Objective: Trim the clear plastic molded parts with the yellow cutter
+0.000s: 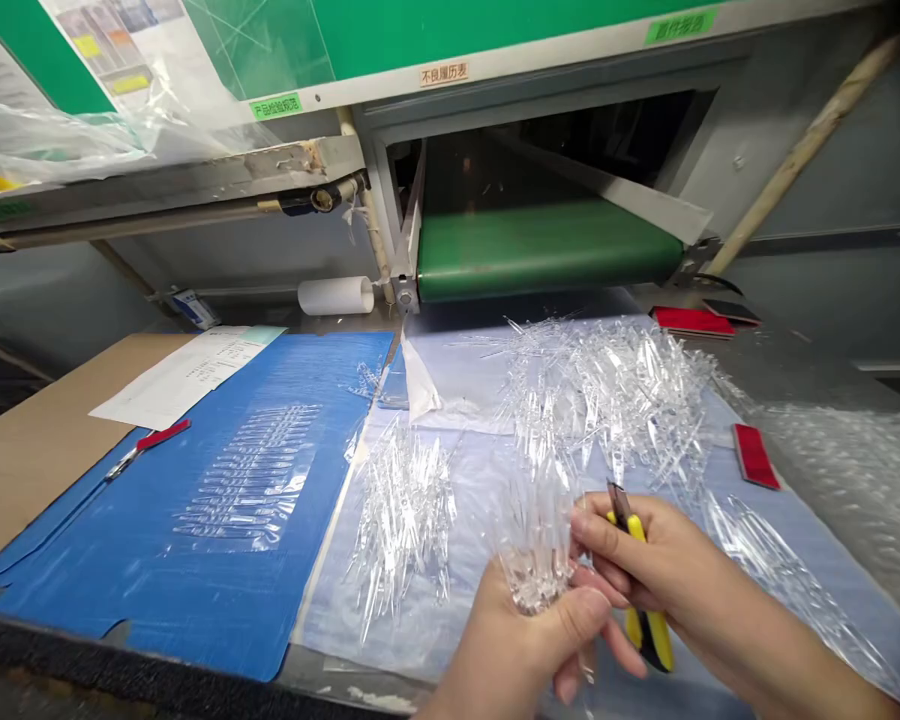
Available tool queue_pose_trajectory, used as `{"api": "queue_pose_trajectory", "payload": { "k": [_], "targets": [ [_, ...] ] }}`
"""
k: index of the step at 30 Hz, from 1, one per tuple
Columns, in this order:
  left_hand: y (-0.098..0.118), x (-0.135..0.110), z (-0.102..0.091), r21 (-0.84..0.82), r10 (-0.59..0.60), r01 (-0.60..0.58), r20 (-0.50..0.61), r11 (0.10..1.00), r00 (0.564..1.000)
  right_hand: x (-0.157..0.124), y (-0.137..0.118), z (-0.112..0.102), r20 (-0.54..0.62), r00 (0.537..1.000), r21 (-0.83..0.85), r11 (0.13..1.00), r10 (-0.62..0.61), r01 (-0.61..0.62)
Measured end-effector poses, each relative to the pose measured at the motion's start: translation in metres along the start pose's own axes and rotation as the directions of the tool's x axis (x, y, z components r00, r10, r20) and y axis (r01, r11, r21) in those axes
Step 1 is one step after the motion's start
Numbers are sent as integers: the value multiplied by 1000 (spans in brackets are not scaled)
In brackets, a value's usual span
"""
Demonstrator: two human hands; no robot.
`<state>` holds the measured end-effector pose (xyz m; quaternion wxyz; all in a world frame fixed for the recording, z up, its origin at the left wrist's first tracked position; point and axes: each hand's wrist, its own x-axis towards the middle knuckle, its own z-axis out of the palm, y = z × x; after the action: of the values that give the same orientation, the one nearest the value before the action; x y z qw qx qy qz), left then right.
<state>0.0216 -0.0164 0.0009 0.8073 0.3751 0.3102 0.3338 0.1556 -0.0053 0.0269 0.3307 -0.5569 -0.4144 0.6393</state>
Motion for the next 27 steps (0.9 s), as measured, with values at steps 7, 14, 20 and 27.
{"api": "queue_pose_trajectory", "payload": {
  "k": [7,14,20,27],
  "targets": [
    [5,-8,-4,33,-95,97,-57,995,994,-2,2,-7,2,1000,182,983,10,-10],
    [10,-11,-4,146,-155,169,-100,975,983,-8,2,-20,-106,994,331,942,-24,58],
    [7,-12,-7,152,-181,190,-67,970,981,-8,1,-18,-24,998,262,963,-59,63],
    [3,-16,-9,120,-198,200,-34,972,980,-8,2,-14,-98,993,41,997,-62,66]
  ]
}}
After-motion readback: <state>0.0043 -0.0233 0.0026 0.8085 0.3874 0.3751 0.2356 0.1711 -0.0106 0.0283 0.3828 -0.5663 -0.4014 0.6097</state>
